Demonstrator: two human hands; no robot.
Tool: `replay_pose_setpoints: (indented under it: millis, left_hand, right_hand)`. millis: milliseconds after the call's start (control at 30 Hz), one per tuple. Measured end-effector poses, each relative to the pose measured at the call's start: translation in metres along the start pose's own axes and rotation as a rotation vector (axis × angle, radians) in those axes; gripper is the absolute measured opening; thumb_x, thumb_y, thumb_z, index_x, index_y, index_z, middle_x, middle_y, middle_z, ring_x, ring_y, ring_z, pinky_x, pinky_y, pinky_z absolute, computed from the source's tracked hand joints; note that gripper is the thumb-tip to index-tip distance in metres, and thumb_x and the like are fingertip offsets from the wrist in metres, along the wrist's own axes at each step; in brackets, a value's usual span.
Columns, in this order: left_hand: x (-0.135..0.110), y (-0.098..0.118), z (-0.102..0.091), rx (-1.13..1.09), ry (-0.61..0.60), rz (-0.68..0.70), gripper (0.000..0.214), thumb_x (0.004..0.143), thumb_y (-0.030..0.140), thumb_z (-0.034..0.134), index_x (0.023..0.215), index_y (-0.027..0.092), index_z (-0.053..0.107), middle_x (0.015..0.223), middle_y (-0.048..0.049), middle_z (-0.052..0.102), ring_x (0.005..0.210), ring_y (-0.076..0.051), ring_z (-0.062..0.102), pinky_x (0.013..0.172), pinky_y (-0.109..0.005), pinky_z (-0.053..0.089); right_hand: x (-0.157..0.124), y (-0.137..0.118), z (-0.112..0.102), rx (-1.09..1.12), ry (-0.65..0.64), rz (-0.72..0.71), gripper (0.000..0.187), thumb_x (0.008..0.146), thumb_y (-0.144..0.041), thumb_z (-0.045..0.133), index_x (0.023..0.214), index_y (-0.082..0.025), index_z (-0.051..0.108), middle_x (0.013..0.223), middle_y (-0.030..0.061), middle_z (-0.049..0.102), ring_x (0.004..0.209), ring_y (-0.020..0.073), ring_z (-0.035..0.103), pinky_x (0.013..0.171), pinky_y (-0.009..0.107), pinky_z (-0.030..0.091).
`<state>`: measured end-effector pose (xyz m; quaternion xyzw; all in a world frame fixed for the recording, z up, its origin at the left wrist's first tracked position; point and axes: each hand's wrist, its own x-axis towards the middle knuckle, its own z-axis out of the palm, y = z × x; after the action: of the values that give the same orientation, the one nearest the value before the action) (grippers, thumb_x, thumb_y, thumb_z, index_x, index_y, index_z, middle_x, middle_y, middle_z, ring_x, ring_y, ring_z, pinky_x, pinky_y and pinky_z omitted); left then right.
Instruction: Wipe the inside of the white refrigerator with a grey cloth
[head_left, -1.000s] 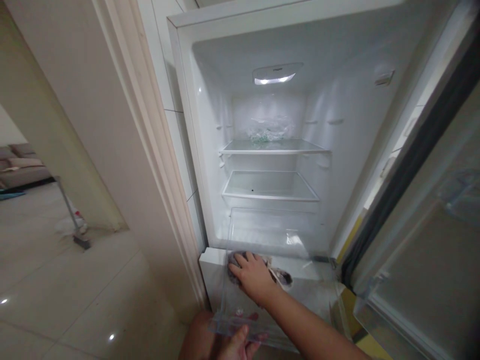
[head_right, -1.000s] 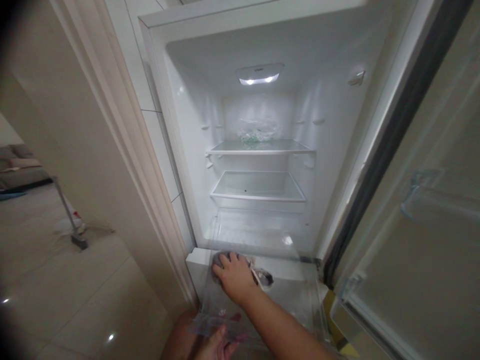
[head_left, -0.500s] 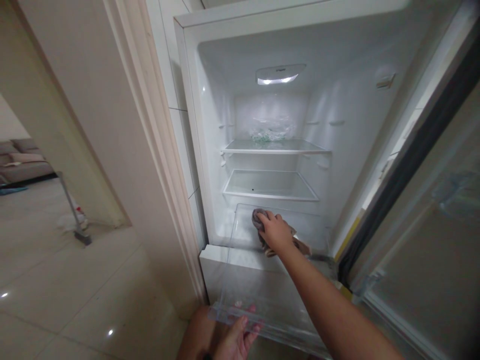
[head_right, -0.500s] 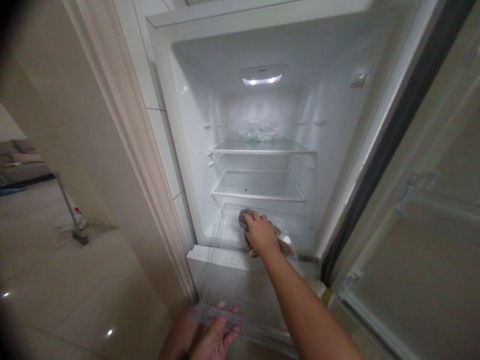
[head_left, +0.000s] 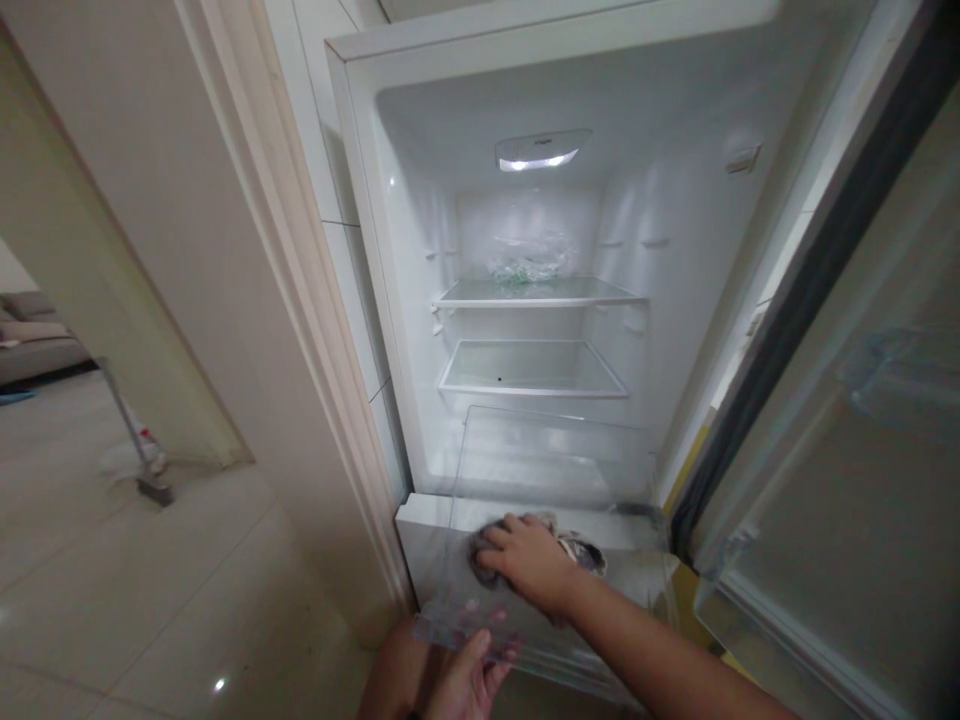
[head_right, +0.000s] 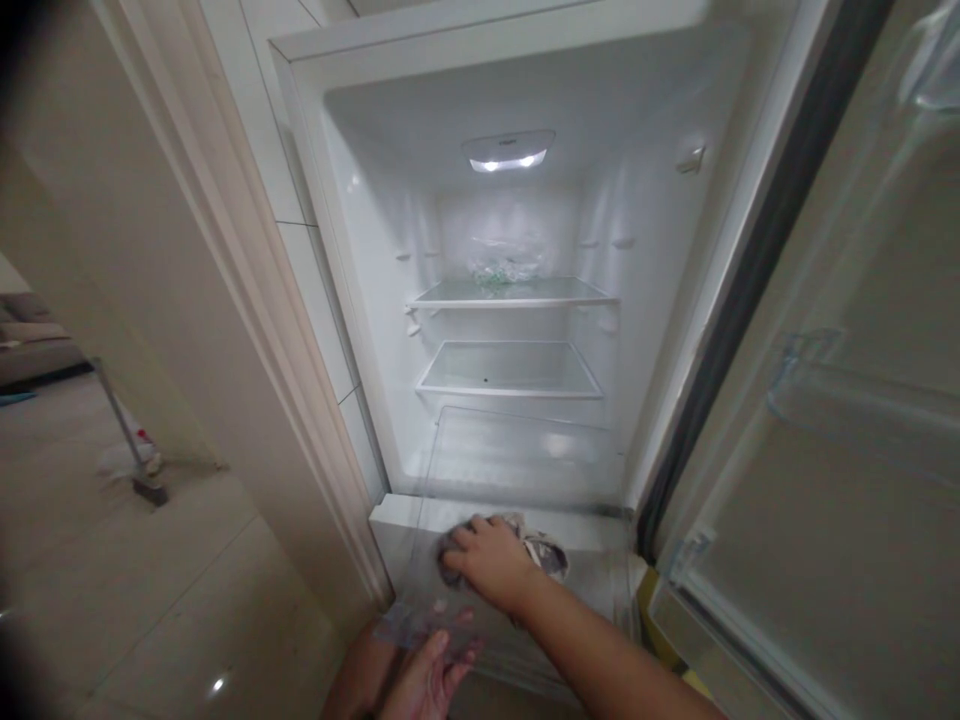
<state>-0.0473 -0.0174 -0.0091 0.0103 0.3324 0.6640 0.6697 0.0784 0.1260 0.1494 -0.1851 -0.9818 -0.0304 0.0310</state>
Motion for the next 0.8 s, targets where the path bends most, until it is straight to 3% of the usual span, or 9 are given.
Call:
replay_pose_setpoints:
  millis: [133,233,333,433,567,633,700,800]
  left_hand:
    - [0.0,0.002,0.002,-0.032,0.014,0.007,0.08,0.077,0.016,0.084,0.144,0.026,0.042,0.122,-0.0126,0.075,0.096,-0.029,0.078,0.083,-0.037,0.063]
    - [-0.001,0.003,0.003,-0.041,0.012,0.001,0.08,0.079,0.015,0.083,0.144,0.025,0.038,0.123,-0.0143,0.074,0.097,-0.03,0.077,0.085,-0.038,0.062]
    - [-0.003,0.005,0.003,-0.046,0.027,-0.02,0.078,0.081,0.014,0.08,0.144,0.024,0.035,0.124,-0.0156,0.073,0.099,-0.031,0.077,0.086,-0.039,0.062]
    - [-0.004,0.007,0.001,-0.032,0.07,-0.015,0.077,0.083,0.014,0.077,0.146,0.025,0.035,0.121,-0.0131,0.075,0.092,-0.029,0.078,0.083,-0.039,0.062]
    - [-0.003,0.007,-0.004,0.004,0.069,-0.001,0.082,0.077,0.018,0.082,0.148,0.025,0.041,0.119,-0.0115,0.075,0.092,-0.029,0.077,0.083,-0.04,0.061]
    - [-0.004,0.007,-0.004,0.019,0.071,0.007,0.081,0.074,0.02,0.085,0.144,0.026,0.046,0.12,-0.0103,0.075,0.094,-0.029,0.077,0.083,-0.04,0.061]
    - [-0.007,0.009,0.002,0.055,0.102,0.01,0.077,0.07,0.022,0.087,0.139,0.027,0.051,0.119,-0.0091,0.075,0.092,-0.029,0.077,0.084,-0.04,0.061]
    - [-0.016,0.015,0.017,0.186,0.132,0.049,0.069,0.071,0.033,0.086,0.133,0.026,0.057,0.116,-0.0094,0.076,0.094,-0.028,0.076,0.088,-0.043,0.06]
  right_hand:
    - [0.005,0.057,-0.047,-0.023,0.142,0.486,0.049,0.09,-0.023,0.058,0.135,-0.041,0.055,0.137,0.003,0.061,0.114,0.029,0.054,0.083,0.039,0.047]
    - [0.008,0.079,-0.061,-0.041,0.209,0.67,0.057,0.089,-0.025,0.059,0.143,-0.035,0.049,0.141,0.0091,0.056,0.113,0.0319,0.053,0.086,0.043,0.049]
    - [0.007,0.068,-0.051,-0.037,0.197,0.627,0.054,0.088,-0.025,0.061,0.14,-0.035,0.052,0.145,0.0071,0.055,0.117,0.0319,0.052,0.09,0.043,0.049]
    - [-0.001,0.036,-0.028,-0.01,0.137,0.452,0.047,0.09,-0.025,0.061,0.135,-0.038,0.056,0.148,0.0022,0.055,0.124,0.0299,0.05,0.096,0.044,0.048]
    - [-0.023,-0.002,0.001,0.036,0.026,0.179,0.034,0.098,-0.031,0.051,0.131,-0.036,0.059,0.14,0.0041,0.06,0.12,0.0306,0.052,0.095,0.05,0.049]
    - [-0.034,-0.01,0.008,0.052,-0.018,0.115,0.032,0.098,-0.033,0.051,0.129,-0.037,0.06,0.133,0.0039,0.063,0.117,0.0307,0.054,0.093,0.05,0.049]
    - [-0.045,-0.006,0.007,0.061,-0.033,0.141,0.035,0.096,-0.028,0.054,0.13,-0.038,0.059,0.133,0.0032,0.064,0.117,0.0308,0.054,0.093,0.049,0.049]
    - [-0.057,0.016,-0.003,0.048,0.019,0.383,0.052,0.087,-0.018,0.059,0.135,-0.039,0.055,0.14,0.0029,0.06,0.118,0.0318,0.054,0.093,0.047,0.049]
